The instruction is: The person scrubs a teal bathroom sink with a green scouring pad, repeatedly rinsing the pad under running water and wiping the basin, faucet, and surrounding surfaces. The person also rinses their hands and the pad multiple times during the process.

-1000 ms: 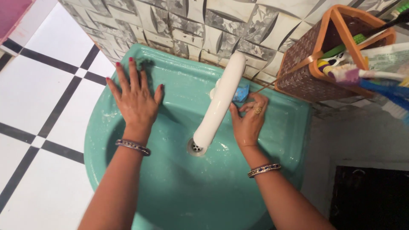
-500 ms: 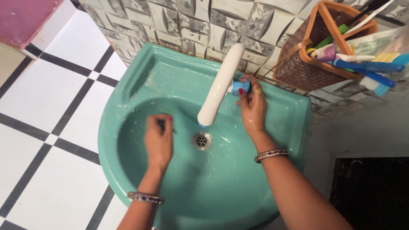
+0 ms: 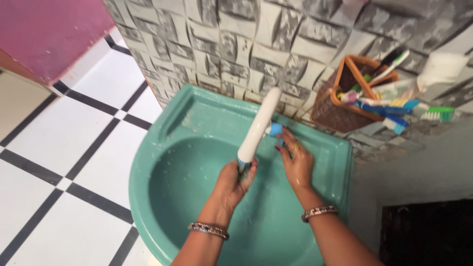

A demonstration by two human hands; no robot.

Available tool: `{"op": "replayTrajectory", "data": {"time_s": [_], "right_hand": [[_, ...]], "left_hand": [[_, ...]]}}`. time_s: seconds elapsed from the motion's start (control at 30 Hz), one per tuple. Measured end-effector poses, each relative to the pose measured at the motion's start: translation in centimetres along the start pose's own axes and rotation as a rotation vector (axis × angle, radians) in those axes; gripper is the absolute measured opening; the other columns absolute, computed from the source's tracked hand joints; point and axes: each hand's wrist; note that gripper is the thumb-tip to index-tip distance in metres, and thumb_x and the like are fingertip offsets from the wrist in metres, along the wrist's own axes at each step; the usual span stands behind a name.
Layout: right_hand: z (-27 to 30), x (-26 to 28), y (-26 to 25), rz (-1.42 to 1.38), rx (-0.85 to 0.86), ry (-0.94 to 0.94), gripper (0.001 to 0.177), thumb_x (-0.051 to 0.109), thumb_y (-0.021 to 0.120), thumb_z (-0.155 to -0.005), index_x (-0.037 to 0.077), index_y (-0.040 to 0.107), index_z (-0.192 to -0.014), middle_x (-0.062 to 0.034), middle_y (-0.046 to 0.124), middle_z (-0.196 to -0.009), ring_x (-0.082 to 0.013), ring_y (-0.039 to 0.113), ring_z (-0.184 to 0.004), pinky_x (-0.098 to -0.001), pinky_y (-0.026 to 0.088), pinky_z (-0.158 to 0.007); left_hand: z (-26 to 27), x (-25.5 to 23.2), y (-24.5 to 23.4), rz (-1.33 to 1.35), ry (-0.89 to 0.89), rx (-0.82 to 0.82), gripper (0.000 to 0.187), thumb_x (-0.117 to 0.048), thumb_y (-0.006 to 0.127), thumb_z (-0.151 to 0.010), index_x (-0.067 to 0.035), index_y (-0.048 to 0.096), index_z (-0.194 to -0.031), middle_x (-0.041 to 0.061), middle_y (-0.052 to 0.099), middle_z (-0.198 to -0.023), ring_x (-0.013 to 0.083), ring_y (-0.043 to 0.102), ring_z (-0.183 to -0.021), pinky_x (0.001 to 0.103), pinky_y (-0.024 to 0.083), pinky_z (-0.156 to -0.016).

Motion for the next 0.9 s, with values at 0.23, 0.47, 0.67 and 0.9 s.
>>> {"op": "replayTrajectory", "data": {"time_s": [0.23,0.47,0.67,0.9], "right_hand": [[-2.0,-1.4,-0.7,0.092,0.088,0.242,0.044,-0.004,0.063,-0.091,0.013,0.067,-0.132,-0.0108,0.077,-0.12,-0.0149,0.078,-0.096,-0.0297,0.061,-0.077],[-1.2,-3.7,4.3,-0.574,-0.458,0.627,0.026,0.019,0.066,-0.102,0.006,0.061,-0.123,-0.0083,0.067,-0.11,-0.0191,0.067,-0.082,-0.0327,0.057,-0.068],[-1.4,5.8,7.3,-1.48,-0.132,1.014,0.038,0.037,0.043,-0.102,0.016,0.058,-0.131,-0.0047,0.065,-0.127,-0.0192,0.066,-0.113,-0.0407,0.053,-0.098],[-4.0,13.4,4.6,-1.451,0.07,1.042,0.043,0.047,0.046,-0.104,0.022,0.051,-0.138,0.0,0.057,-0.135,-0.0158,0.053,-0.129,-0.0405,0.043,-0.102]], "left_hand": [[0.6,0.6,-0.8,0.106,-0.035,-0.226,0.027,-0.01,0.043,-0.104,0.009,0.061,-0.112,0.014,0.067,-0.089,0.0195,0.07,-0.072,0.027,0.064,-0.065],[5.4,-6.7,7.0,0.317,0.377,-0.145,0.018,-0.007,0.047,-0.105,0.0,0.063,-0.102,0.01,0.067,-0.095,0.0203,0.068,-0.086,0.036,0.063,-0.088],[11.5,-8.5,17.7,-1.141,0.668,0.444,0.026,0.003,0.048,-0.096,-0.001,0.071,-0.108,0.012,0.072,-0.103,0.0246,0.072,-0.098,0.037,0.058,-0.093],[12.6,-10.5,21.5,-1.935,0.973,0.828,0.049,0.007,0.053,-0.067,-0.01,0.076,-0.107,0.009,0.073,-0.11,0.0317,0.064,-0.114,0.04,0.051,-0.102]]}}
Point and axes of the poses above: each hand's wrist, its own z-axis away from the middle knuckle, its own y-axis out of the palm, x = y × z
